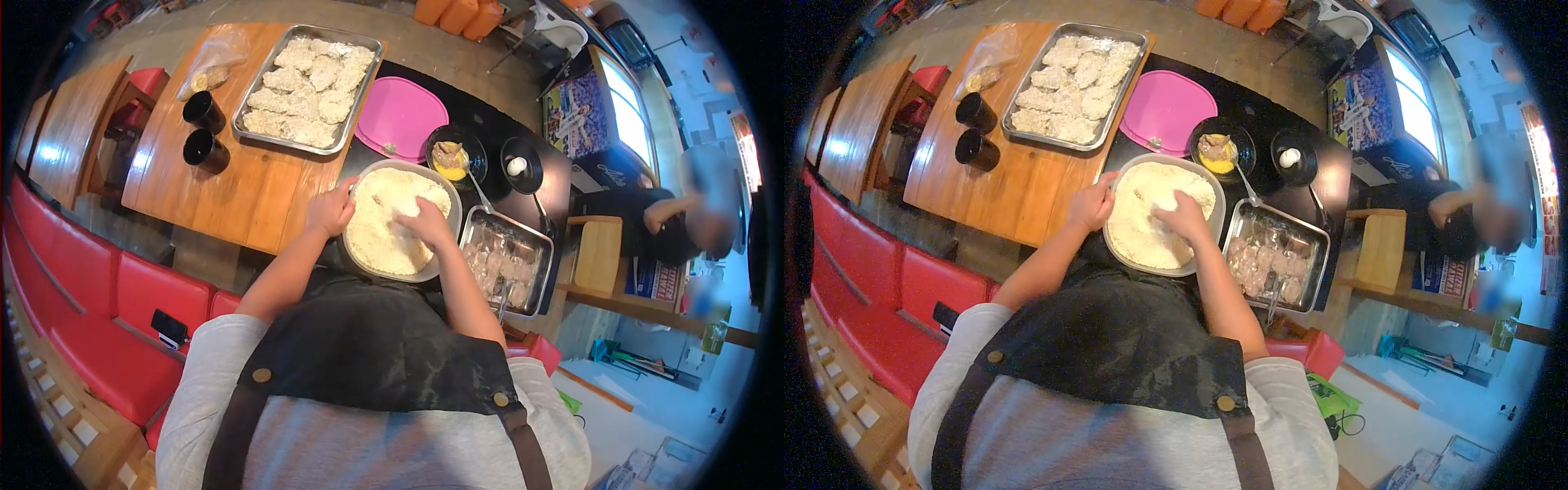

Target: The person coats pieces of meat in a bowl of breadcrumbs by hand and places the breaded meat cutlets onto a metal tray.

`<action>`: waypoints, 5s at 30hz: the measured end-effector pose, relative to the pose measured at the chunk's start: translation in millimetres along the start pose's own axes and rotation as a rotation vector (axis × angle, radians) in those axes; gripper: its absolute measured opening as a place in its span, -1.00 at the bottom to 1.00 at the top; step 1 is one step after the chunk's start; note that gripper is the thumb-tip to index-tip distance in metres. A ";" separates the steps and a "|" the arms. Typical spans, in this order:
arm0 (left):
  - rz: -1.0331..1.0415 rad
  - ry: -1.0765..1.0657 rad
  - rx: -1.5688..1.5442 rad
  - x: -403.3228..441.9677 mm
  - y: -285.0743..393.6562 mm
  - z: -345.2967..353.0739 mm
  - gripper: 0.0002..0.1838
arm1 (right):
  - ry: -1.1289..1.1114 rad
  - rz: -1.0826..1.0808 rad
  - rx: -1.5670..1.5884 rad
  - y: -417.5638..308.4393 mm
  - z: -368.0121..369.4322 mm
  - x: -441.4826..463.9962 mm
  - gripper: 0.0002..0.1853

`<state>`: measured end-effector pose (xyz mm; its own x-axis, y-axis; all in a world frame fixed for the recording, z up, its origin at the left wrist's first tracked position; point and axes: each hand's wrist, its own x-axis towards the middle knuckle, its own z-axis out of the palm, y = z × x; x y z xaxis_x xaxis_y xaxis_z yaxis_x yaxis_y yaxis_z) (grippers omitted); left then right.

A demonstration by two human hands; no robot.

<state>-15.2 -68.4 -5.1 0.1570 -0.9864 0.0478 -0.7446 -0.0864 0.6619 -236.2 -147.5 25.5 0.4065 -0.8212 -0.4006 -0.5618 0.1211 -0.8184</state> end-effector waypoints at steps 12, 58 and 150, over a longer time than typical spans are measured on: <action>0.003 -0.012 0.069 -0.6 -2.2 -1.1 -0.50 | -0.188 -0.191 -0.468 -33.9 42.6 61.1 -0.90; 0.041 0.031 -0.016 1.8 -4.2 3.8 -0.49 | -0.087 -0.180 -0.452 -2.6 40.1 16.6 -0.87; -0.040 -0.062 -0.033 1.0 -0.5 -1.5 -0.52 | 0.132 -0.167 -0.309 -43.6 16.9 -12.2 -0.78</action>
<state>-13.7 -69.2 -4.3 0.1446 -0.9892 -0.0245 -0.7168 -0.1218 0.6866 -204.5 -133.3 59.1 0.4258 -0.8826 -0.1991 -0.6950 -0.1782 -0.6966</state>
